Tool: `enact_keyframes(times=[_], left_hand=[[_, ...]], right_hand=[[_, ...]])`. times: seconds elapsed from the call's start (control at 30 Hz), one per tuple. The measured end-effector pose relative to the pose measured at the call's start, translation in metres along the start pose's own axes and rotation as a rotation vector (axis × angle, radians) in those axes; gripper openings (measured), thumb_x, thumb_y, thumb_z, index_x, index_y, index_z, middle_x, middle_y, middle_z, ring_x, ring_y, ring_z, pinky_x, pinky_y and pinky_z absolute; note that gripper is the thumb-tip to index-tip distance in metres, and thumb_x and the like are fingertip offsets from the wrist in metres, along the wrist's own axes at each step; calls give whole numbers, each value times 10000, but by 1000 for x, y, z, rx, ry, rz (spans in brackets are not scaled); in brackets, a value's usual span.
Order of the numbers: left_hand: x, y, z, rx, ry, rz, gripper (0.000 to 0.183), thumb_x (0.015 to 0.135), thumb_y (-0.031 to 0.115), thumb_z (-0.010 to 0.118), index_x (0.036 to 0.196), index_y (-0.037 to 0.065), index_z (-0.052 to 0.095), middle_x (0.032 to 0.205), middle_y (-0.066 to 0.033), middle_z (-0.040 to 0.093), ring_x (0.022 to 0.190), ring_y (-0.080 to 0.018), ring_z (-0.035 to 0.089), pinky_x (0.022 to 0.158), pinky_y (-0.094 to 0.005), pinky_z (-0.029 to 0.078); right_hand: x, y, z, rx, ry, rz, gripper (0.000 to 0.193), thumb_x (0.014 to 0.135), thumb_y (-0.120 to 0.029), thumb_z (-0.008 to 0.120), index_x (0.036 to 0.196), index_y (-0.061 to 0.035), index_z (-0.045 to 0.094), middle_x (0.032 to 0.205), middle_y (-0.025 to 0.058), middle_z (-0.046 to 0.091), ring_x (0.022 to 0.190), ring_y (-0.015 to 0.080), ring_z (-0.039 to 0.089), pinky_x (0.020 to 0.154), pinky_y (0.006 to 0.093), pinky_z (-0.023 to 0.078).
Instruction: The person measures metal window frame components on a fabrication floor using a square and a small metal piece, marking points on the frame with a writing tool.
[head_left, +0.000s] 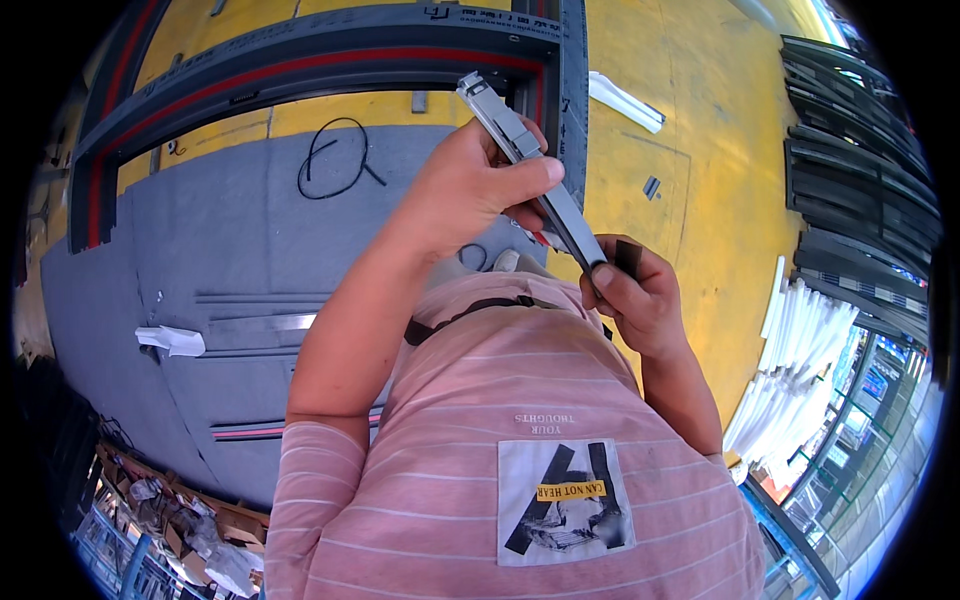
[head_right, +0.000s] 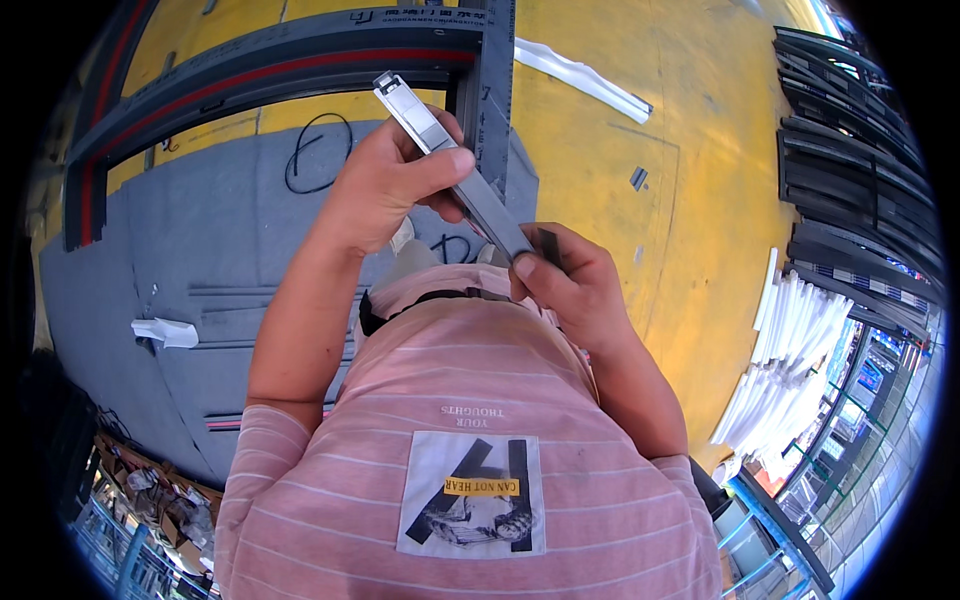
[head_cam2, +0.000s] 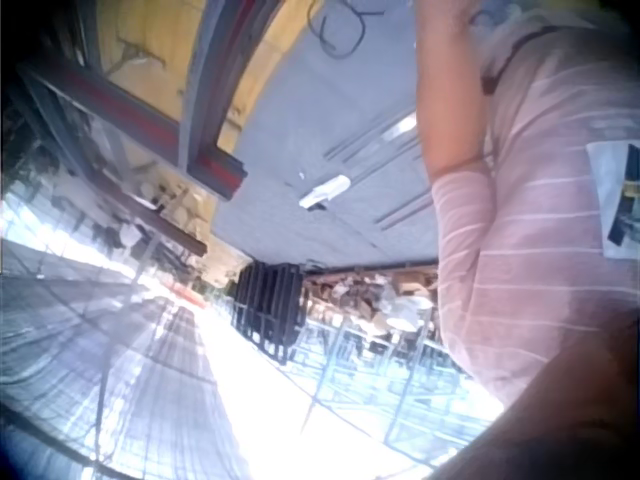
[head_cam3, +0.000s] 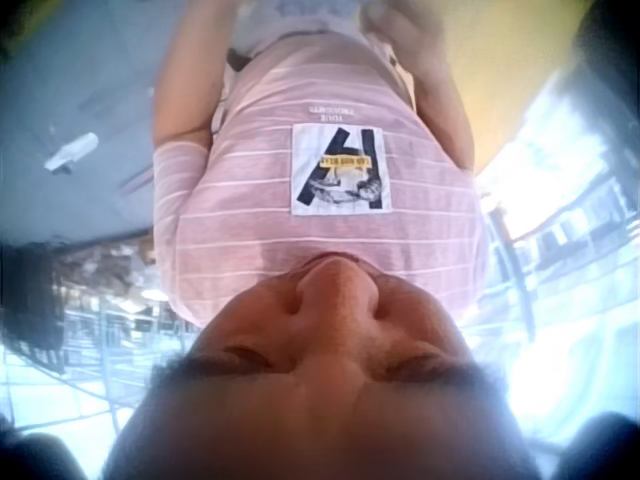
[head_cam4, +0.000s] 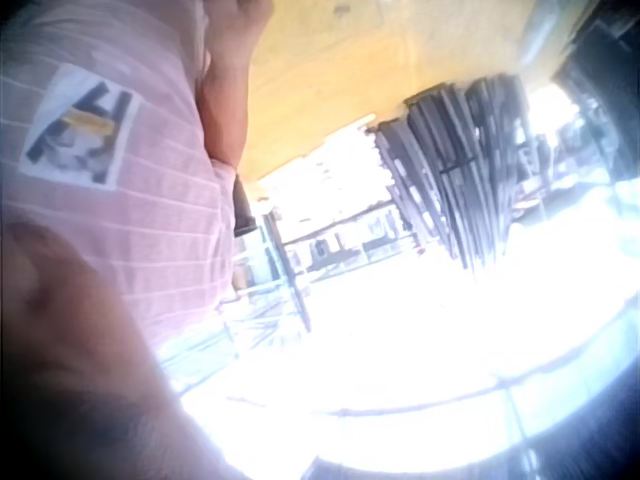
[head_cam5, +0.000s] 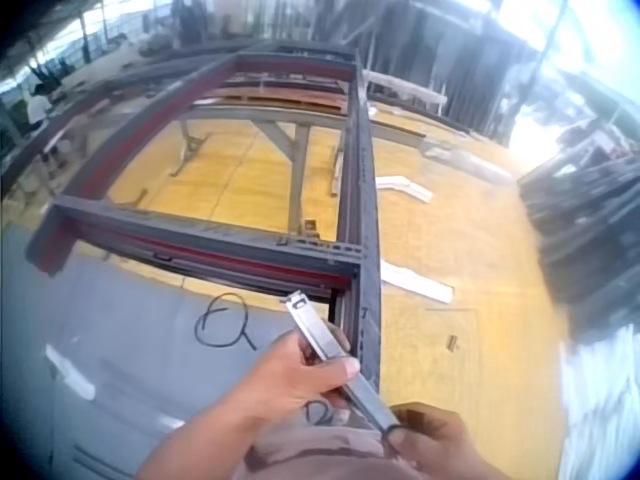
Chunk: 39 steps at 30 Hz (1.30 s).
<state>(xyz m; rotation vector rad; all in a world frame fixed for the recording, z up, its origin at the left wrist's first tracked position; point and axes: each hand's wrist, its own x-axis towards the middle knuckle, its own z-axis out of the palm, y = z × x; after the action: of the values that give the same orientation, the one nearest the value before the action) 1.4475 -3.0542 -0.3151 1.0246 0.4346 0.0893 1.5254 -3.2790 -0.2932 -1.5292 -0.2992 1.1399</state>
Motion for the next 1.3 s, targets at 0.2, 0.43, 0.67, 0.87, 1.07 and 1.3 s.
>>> enact_keyframes(times=[0.2,0.43,0.67,0.87,1.07,1.3], left_hand=[[2,-4,-1,-14,-2,3,315,842,156,734,1029,-17,549,882,-88,609,692,-186,670,565,-295,589],[1,-3,-1,-15,-4,18,311,844,162,736,1023,-14,551,875,-79,599,700,-181,664,575,-294,593],[2,-3,-2,-20,-13,-3,314,843,165,738,1020,-13,548,873,-78,598,688,-173,660,580,-293,594],[3,-4,-5,-46,-43,-11,327,845,157,738,1033,-18,536,856,-78,601,699,-174,672,602,-293,589],[8,-11,-8,-55,-91,-20,307,852,160,731,1024,-8,539,848,-72,614,698,-163,672,619,-293,581],[8,-10,-8,-60,-116,-22,291,857,149,725,1040,15,543,871,-49,574,702,-157,636,619,-308,587]], right_hand=[[2,-3,-2,-1,-31,-3,252,939,-104,588,1133,56,611,803,32,623,738,100,567,684,247,447],[2,-6,-1,-3,-24,10,256,939,-111,595,1136,52,611,799,34,624,739,100,565,686,246,445],[3,-3,0,27,-18,24,277,935,-134,609,1143,49,608,786,30,628,712,88,554,649,237,434],[-1,3,-1,-8,43,8,389,915,-220,673,1180,51,590,809,30,628,642,58,482,570,219,366],[-18,0,-16,168,155,-179,618,931,-423,624,1319,47,518,911,58,604,661,73,440,577,226,309],[-47,-34,8,-334,432,-380,303,933,-28,570,1225,54,571,933,95,596,759,129,511,678,242,410]])
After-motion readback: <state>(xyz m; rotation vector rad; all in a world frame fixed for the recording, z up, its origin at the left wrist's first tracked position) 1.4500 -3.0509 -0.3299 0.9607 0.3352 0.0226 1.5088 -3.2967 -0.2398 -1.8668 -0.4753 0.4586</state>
